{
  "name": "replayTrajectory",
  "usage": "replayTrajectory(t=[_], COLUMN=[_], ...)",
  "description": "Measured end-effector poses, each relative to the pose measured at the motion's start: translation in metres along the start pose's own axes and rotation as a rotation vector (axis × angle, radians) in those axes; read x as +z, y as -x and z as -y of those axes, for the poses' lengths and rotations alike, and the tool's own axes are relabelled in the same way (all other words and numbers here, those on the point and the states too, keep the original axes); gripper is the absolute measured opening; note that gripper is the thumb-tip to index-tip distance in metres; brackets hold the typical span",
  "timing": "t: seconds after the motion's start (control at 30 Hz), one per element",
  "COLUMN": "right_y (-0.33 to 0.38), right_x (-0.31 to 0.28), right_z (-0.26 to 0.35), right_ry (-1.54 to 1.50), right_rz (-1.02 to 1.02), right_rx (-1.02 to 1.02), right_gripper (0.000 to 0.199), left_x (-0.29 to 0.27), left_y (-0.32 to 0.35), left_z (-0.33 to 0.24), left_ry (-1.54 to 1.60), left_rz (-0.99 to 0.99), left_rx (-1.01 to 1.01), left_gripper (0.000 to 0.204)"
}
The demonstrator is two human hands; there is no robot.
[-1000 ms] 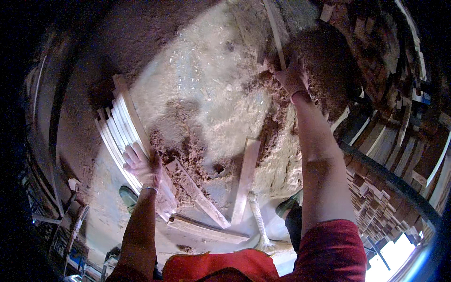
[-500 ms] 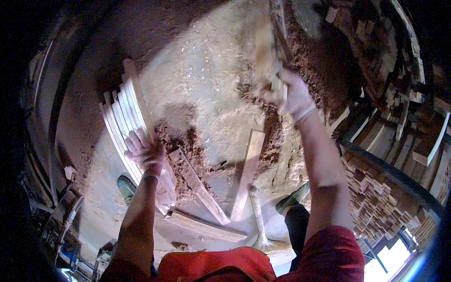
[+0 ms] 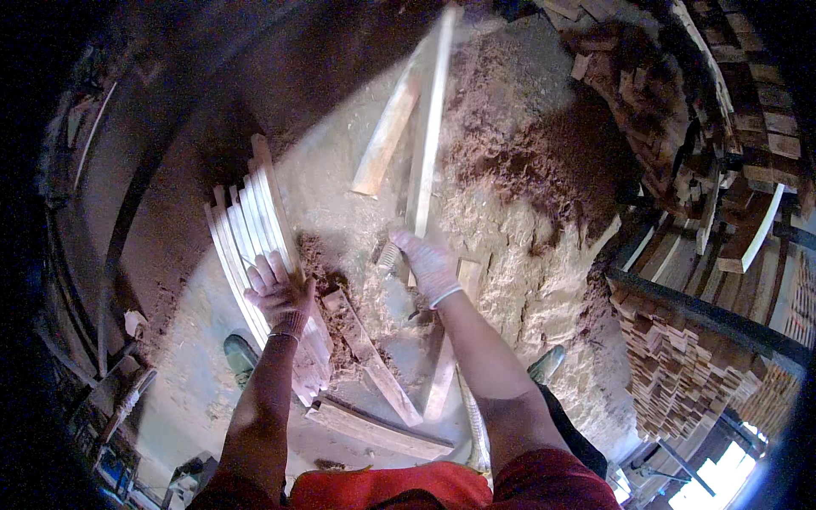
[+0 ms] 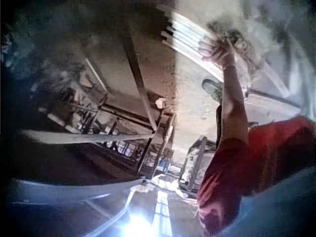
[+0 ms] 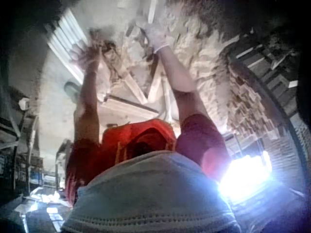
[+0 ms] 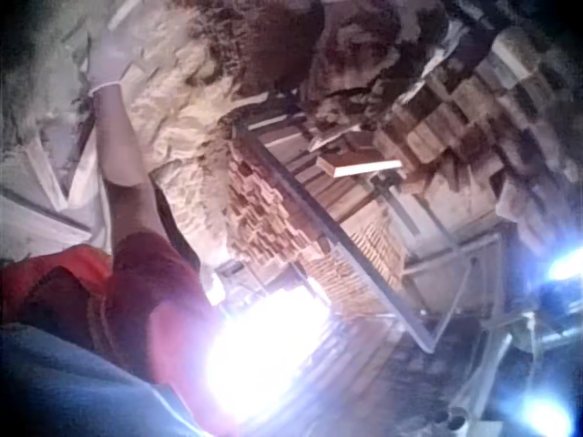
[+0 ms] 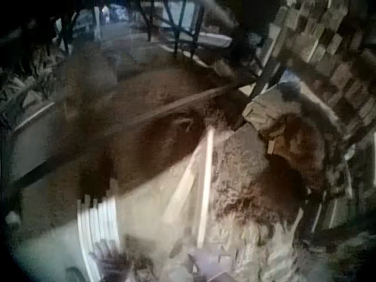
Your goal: The person sorts and stacks thin wooden slats on a metal table in a workshop. They pick up pieces from a pile, align them, and place them into neat stacks, occasionally moving to the floor to gather more wood.
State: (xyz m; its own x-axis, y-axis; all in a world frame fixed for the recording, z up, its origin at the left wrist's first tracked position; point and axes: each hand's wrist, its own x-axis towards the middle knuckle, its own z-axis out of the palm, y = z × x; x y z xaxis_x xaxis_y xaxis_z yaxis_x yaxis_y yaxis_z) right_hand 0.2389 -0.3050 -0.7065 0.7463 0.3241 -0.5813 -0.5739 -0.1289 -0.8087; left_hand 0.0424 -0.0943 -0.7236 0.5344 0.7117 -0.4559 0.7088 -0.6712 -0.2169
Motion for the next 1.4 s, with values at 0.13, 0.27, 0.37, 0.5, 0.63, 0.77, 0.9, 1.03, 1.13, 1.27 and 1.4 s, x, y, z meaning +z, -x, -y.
replayTrajectory(t=[0.13,0.27,0.37,0.5,0.63,0.77,0.9,1.03,1.13,1.27,1.4], right_y=[-0.016,-0.008,0.034,0.084,0.074,0.061,0.057,0.058,0.082,0.132,0.19], right_x=[-0.008,-0.012,-0.046,-0.148,-0.179,-0.105,-0.061,-0.025,-0.037,-0.076,-0.119], right_z=[-0.004,0.046,0.043,-0.002,-0.005,0.056,0.033,-0.017,-0.03,-0.068,-0.145], right_ry=[0.777,0.533,0.439,0.395,0.315,0.138,0.16,0.098,0.037,0.562,1.128], right_rz=[-0.239,-0.107,-0.205,-0.361,-0.542,-0.413,-0.238,-0.015,0.109,-0.108,-0.302], right_rx=[0.083,0.053,0.056,0.248,0.036,0.149,0.015,-0.002,0.269,0.118,0.356], right_gripper=[0.072,0.068,0.06,0.063,0.067,0.074,0.074,0.072,0.074,0.074,0.075], left_x=[-0.007,-0.057,-0.064,-0.08,-0.114,-0.087,-0.096,-0.041,-0.006,0.097,0.123], left_y=[-0.009,-0.02,-0.04,-0.069,-0.106,-0.135,-0.069,0.075,0.133,0.198,0.211], left_z=[0.018,0.007,-0.016,-0.071,-0.164,-0.188,-0.164,-0.129,-0.089,-0.062,-0.077], left_ry=[0.168,0.343,0.534,0.569,0.444,0.374,1.028,0.918,1.03,0.889,0.649], left_rz=[-0.093,-0.412,-0.433,-0.553,-0.197,-0.28,0.29,0.361,0.371,0.422,0.345], left_rx=[0.103,0.352,0.45,0.559,0.483,0.462,0.405,0.745,0.609,-0.357,-0.526], left_gripper=[0.096,0.078,0.068,0.064,0.079,0.07,0.059,0.045,0.063,0.082,0.106])
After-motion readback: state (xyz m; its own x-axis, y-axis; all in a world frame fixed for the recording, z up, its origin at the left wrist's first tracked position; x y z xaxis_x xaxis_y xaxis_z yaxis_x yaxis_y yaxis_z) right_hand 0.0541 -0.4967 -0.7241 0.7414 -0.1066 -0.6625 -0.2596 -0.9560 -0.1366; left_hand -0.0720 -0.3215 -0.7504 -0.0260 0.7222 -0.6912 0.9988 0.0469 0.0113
